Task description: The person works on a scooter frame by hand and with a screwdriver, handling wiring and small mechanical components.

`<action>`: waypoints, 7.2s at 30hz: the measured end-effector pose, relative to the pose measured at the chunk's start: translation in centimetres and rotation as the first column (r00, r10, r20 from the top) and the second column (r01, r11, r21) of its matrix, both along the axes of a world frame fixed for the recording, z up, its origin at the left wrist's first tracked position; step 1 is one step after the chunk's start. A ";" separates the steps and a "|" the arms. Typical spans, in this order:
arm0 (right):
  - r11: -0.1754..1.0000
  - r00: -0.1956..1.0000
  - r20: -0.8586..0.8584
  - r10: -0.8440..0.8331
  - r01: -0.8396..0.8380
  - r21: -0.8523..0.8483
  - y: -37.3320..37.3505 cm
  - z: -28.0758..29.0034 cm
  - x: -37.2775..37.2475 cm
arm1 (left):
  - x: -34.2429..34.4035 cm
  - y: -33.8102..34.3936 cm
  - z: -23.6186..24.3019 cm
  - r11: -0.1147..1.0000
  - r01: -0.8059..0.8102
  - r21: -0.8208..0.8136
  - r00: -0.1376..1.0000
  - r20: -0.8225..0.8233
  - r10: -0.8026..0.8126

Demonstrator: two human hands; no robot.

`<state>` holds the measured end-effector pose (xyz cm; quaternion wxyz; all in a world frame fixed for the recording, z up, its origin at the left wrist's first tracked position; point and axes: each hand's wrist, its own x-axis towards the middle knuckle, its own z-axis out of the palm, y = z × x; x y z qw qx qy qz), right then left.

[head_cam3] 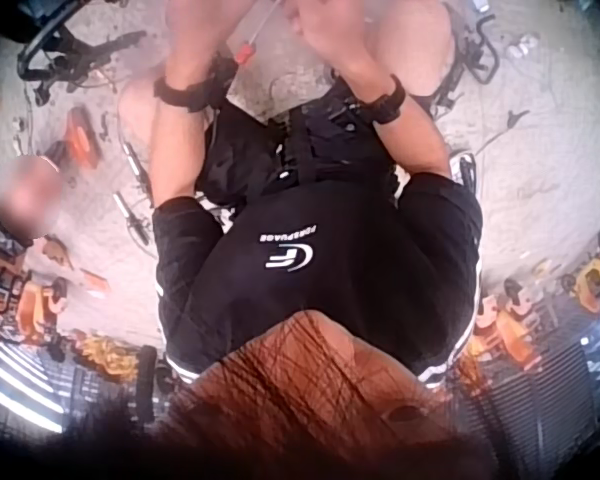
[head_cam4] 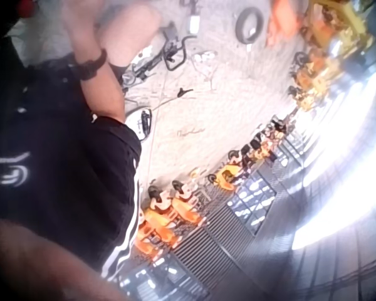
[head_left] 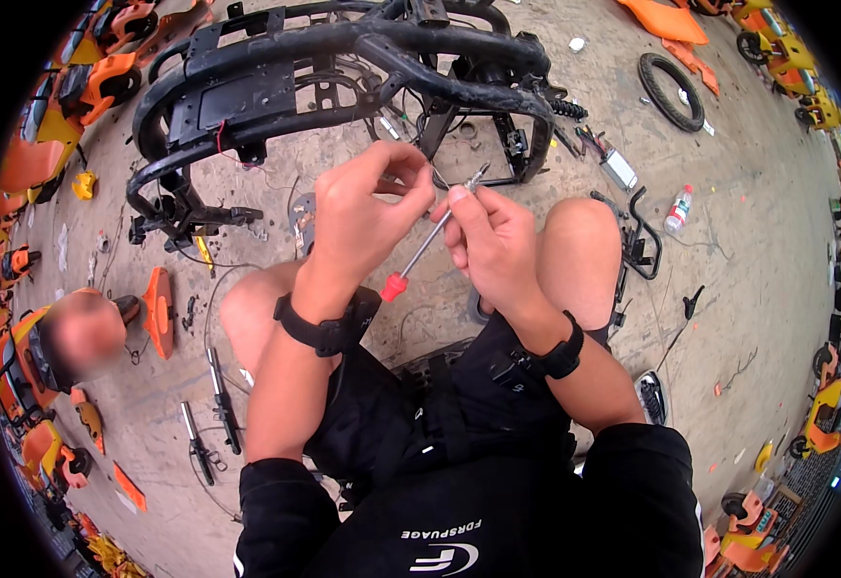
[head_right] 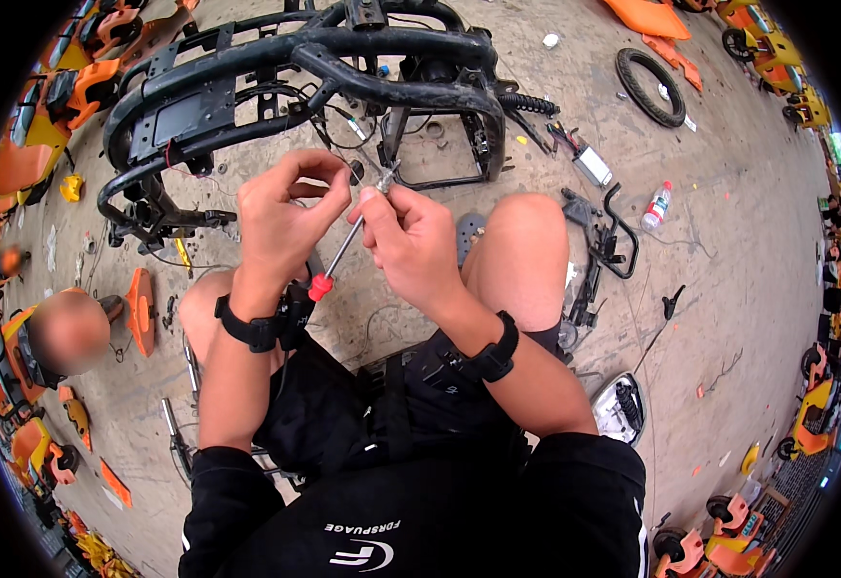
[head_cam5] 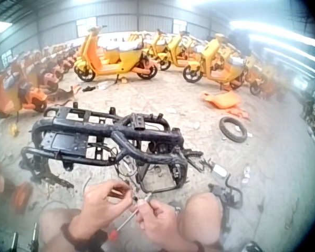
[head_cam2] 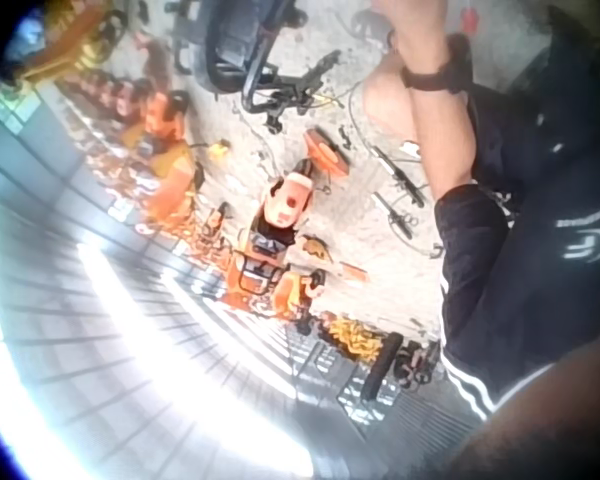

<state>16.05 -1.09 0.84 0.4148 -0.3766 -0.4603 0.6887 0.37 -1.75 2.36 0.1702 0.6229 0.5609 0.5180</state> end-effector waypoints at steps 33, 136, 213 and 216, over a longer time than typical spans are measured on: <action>0.981 0.990 0.120 -0.074 0.051 0.188 0.0 -0.9 -0.1 | 1.1 0.0 -0.5 0.995 -0.087 0.038 0.993 -0.081 0.090; 0.716 0.887 0.373 -0.272 -0.072 0.694 0.8 -1.3 0.3 | -2.3 1.7 1.4 0.966 0.252 0.062 0.875 -0.440 -0.200; 0.692 0.886 0.372 -0.277 -0.085 0.717 0.4 -1.0 -0.3 | -1.3 0.4 -0.7 0.910 0.041 -0.413 0.962 0.263 0.076; 0.680 0.883 0.375 -0.283 -0.091 0.727 0.5 -1.1 -0.2 | -1.0 0.3 -0.9 0.944 -0.073 -0.323 0.992 0.076 0.103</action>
